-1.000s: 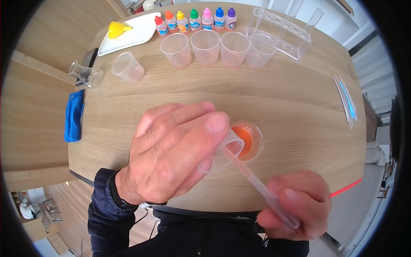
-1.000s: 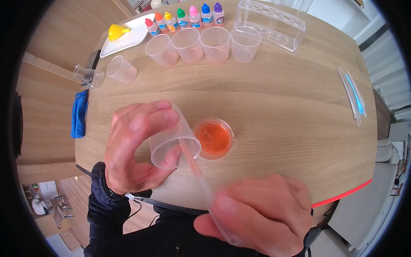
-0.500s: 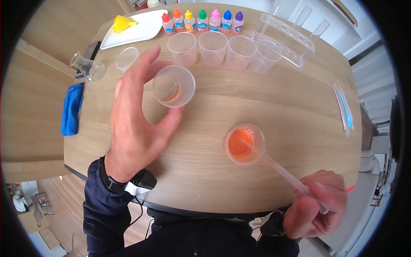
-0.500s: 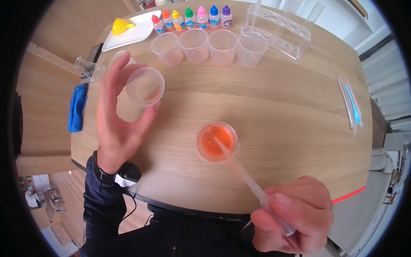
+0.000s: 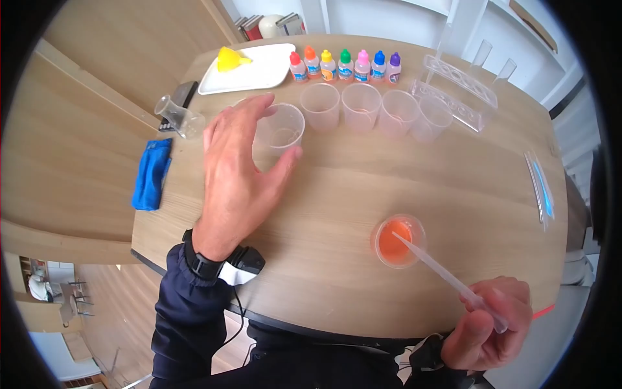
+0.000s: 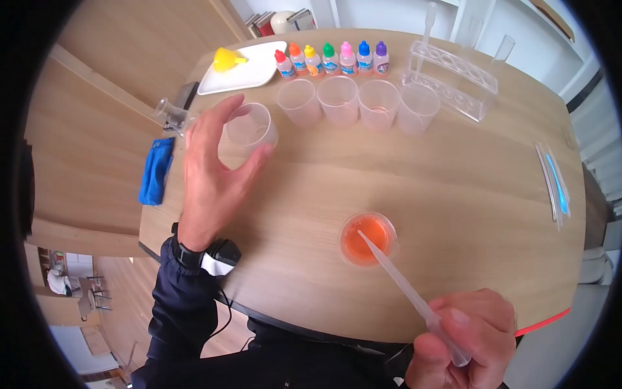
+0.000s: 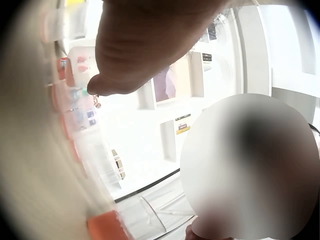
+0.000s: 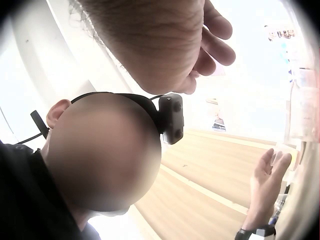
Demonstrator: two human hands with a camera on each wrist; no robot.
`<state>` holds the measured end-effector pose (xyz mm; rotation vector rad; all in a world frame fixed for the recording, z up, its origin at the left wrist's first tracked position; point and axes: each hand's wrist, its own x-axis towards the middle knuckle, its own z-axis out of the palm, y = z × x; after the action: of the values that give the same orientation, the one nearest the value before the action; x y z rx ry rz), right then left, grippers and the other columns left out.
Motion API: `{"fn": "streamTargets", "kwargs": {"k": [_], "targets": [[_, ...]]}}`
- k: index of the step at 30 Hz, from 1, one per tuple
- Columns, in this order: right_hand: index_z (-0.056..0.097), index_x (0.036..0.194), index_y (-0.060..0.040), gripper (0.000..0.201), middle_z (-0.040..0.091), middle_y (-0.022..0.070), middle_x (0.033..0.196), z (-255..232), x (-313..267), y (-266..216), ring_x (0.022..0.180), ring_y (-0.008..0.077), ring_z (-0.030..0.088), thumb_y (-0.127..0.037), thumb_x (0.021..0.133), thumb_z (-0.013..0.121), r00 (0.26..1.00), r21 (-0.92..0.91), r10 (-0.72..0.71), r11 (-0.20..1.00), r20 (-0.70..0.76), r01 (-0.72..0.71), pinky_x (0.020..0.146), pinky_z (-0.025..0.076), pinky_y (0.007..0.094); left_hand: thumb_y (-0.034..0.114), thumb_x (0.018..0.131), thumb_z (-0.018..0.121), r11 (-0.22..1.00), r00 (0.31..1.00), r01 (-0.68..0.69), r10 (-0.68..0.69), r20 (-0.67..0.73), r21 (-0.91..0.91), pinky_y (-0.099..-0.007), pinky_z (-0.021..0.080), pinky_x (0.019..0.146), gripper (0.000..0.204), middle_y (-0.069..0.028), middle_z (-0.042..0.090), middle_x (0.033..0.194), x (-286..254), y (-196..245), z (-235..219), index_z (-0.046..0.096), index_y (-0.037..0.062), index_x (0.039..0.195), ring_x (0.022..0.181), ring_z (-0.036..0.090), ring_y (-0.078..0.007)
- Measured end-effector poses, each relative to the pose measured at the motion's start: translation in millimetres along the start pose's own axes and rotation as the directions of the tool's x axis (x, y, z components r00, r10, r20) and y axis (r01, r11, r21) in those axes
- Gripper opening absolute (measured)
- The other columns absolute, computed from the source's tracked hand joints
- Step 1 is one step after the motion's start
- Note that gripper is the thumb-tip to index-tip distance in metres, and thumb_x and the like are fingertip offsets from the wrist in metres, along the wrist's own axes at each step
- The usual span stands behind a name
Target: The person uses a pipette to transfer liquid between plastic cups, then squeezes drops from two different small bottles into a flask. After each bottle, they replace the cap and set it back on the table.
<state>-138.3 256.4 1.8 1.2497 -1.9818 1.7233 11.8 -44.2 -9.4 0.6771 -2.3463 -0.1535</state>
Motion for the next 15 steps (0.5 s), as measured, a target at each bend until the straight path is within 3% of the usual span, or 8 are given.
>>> {"fn": "streamTargets", "kwargs": {"k": [15], "targets": [[0.070,0.120,-0.0020,0.027,0.070,0.0099,0.084,-11,7,4,0.075,0.0175,0.060,-0.020,0.103,0.080,0.985,-0.011,-0.082,0.996,0.149,0.085,0.065,0.044,0.0291,0.023,0.090,0.090,0.983,0.999,-0.014,0.006,0.044,0.184,-0.0525,0.043,0.116,0.063,-0.0204,0.073,0.136,22,-39,34,0.064,-0.0002,0.142,0.143,0.059,-0.0416]]}}
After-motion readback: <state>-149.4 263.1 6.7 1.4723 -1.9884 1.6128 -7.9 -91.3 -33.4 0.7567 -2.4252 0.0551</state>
